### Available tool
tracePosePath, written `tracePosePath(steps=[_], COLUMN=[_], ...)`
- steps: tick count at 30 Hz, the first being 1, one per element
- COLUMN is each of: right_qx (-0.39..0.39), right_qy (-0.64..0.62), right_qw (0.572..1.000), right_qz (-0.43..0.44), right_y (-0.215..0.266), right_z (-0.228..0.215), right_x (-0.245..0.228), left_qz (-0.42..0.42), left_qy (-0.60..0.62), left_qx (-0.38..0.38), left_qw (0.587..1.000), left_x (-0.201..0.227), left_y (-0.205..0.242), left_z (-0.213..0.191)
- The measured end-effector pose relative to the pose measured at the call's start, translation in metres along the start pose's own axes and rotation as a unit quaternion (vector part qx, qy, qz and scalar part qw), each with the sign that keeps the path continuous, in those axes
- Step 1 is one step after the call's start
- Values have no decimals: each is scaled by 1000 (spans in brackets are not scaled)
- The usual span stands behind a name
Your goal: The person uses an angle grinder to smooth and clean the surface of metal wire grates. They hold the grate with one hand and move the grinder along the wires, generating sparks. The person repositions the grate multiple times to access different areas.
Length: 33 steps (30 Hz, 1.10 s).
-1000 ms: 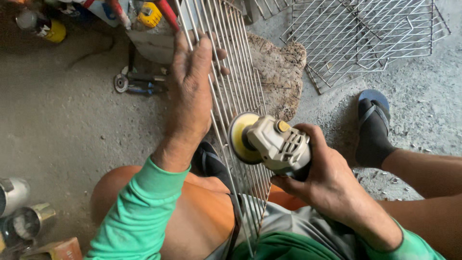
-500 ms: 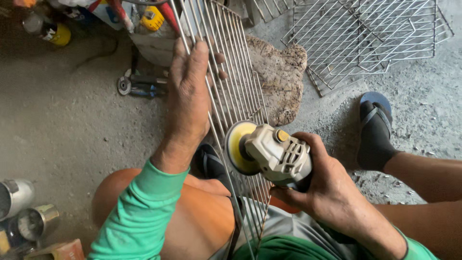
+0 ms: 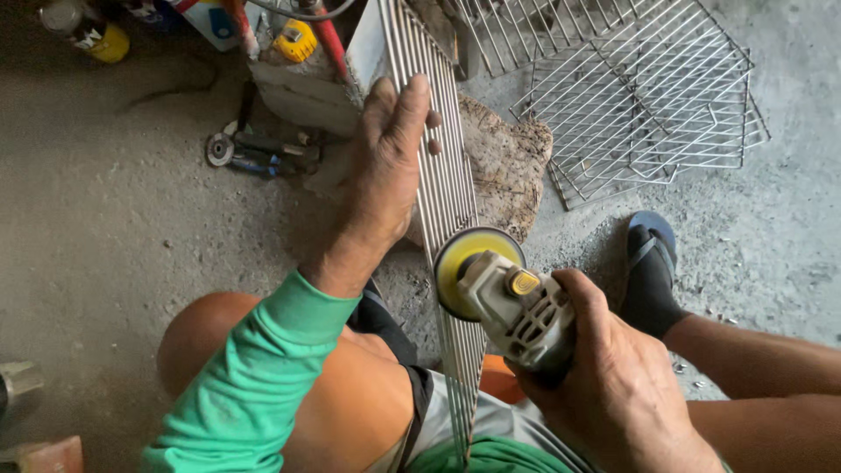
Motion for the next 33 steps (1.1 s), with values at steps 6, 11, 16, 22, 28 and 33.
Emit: tracePosePath(steps=[6,11,16,22,28,33], right_qx=[-9,-54,-110,-118,-61,-78], right_qy=[-19,-178,-292,-286,-178,-22], right_qw=[997,975,936,930,975,987], right_qz=[69,119,160,199,115,139], right_y=[-10,-6,5,10,4,6], right_z=[-7,-15,-3,7,1,-6], right_x=[-4,13,31,45,27,22], left_qz=[14,60,95,85,87,67], left_qy=[-84,-102,-143,-155,-159,-134], left_qx=[-46,-69,-22,3,3,-1], left_qw=[995,991,985,984,983,989], left_x=[10,14,24,20,13,9], left_y=[1,-1,-3,-3,-3,-4], left_z=[8,10,17,16,17,13])
Point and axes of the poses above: each hand's wrist, its own y-axis away from the middle knuckle, its own z-axis out of the palm, x = y × z, the point moved 2 cm from there along -y, towards the middle knuckle, and after that the axes turned 4 degrees about y, right-handed, at the moved point
